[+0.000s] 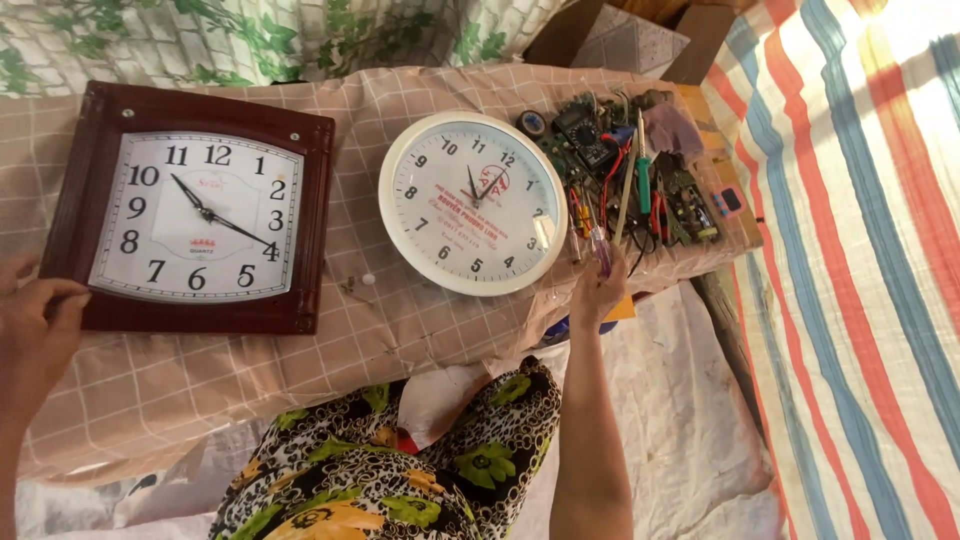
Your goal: The person is inspecting the internal mechanisms of two different wall clocks, using a screwdriver to probe the back of one.
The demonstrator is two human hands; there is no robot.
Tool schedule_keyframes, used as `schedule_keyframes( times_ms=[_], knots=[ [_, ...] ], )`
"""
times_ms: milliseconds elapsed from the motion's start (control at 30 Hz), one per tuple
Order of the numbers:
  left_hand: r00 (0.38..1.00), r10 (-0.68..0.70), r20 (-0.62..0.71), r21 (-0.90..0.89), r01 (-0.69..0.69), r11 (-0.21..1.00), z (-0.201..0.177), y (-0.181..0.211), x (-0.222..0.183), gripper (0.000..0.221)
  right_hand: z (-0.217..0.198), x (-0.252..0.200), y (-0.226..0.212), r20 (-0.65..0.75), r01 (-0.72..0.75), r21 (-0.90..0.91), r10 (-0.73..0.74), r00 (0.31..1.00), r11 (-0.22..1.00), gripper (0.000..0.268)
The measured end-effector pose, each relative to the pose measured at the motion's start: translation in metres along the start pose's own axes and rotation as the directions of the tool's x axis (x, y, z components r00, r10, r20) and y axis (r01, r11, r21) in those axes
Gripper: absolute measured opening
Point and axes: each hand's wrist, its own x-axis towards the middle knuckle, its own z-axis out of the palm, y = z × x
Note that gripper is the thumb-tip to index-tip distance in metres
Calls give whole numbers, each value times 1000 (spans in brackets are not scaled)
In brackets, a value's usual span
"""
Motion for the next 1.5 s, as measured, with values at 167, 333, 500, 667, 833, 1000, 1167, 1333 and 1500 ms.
schedule_keyframes(
  times_ms=[167, 333, 500, 667, 833, 1000, 1167, 1333, 1500],
  knots=[
    [992, -126, -33, -252, 114, 961, 9, -10, -11, 10, 12, 10, 5, 50, -6, -20, 7, 999, 1000, 34],
    [969, -243, -52, -410, 201, 890, 2, 10, -8, 10, 24, 22, 65, 87, 115, -229, -98, 991, 967, 28],
    [968, -244, -61, -299, 215, 930, 1, 10, -4, 15, 26, 23, 44, 172, -80, -82, 93, 981, 993, 40],
    [961, -275, -18, -293, 258, 921, -14, 31, 9, 11, 25, 18, 20, 113, -171, -117, 185, 976, 978, 45],
    [976, -205, -71, -249, 181, 951, -32, 51, 17, 9, 11, -3, -4, 39, 38, -137, -33, 999, 990, 36],
    [970, -189, -155, -340, 127, 932, -23, 43, 16, 10, -5, -38, -57, 66, 54, -114, -47, 997, 992, 37],
    [938, -312, -148, -311, 256, 915, -26, 51, 17, 7, -10, -84, -56, 32, 140, -50, -138, 990, 989, 32],
    [942, -330, -52, -274, 304, 912, -35, 61, 24, 7, -23, -130, -34, 23, 296, -59, -295, 955, 953, 21],
    [959, -282, -20, -277, 265, 923, -39, 55, 25, 7, -42, -157, -33, 59, 199, -86, -194, 979, 976, 25]
  ],
)
